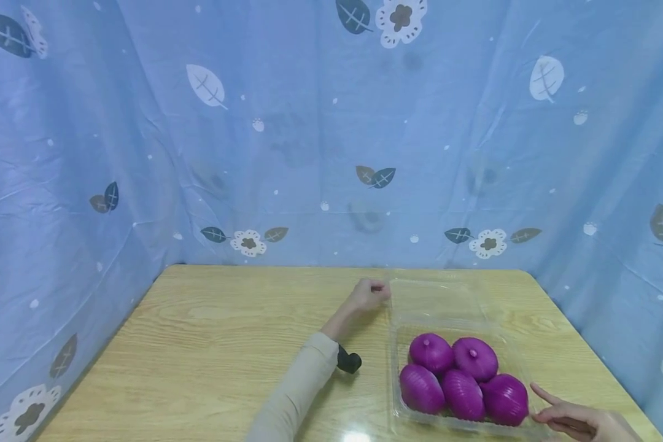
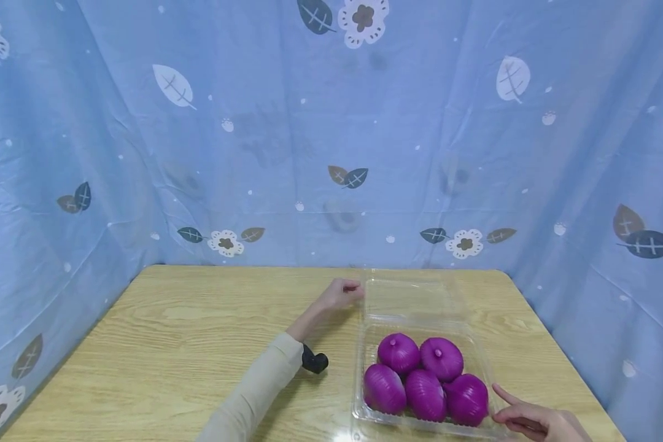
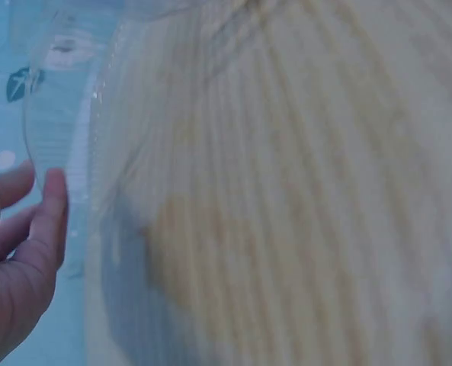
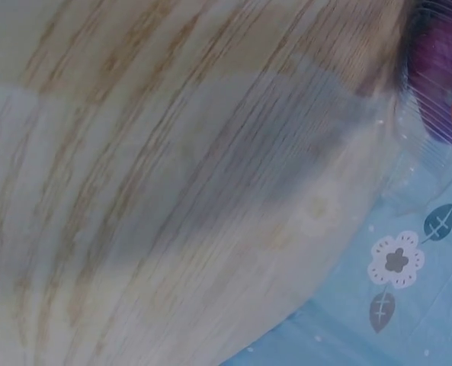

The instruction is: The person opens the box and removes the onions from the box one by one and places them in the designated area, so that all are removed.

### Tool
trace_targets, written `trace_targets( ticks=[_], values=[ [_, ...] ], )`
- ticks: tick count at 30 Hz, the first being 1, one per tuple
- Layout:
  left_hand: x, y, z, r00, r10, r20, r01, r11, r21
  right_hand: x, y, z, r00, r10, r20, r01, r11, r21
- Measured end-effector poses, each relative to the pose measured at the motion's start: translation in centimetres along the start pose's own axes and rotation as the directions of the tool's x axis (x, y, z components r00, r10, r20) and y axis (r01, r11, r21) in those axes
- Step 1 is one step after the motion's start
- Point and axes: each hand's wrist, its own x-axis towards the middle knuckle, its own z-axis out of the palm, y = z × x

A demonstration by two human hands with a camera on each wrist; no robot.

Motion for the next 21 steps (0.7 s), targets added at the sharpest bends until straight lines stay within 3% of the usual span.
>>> trace_targets(
  ticks=[6,10,14,21],
  values=[
    [-0.2,0.1,-0.2,0.998,-0.038,0.055,0.038,0.999,-0.006,0.1,-0.9,0.5,0.985,0.112,-0.128,-0.125,0.988,-0.094],
    [-1.2,0.1,-0.5,0.996,0.001,0.094,-0.001,1.000,0.001,0.3,-1.0,0.7,0.979,0.133,-0.154,-0.153,0.980,-0.129],
    [-2.5,0.0,-1.2,0.991,0.054,0.124,-0.048,0.998,-0.049,0.2,-0.9,0.7,0.979,0.143,-0.143,-0.160,0.981,-0.114],
    [-4.4,0.8,-2.5,0.978,0.086,0.192,-0.051,0.982,-0.180,0.2,-0.9,0.6,0.982,0.105,-0.157,-0.132,0.977,-0.170]
  ],
)
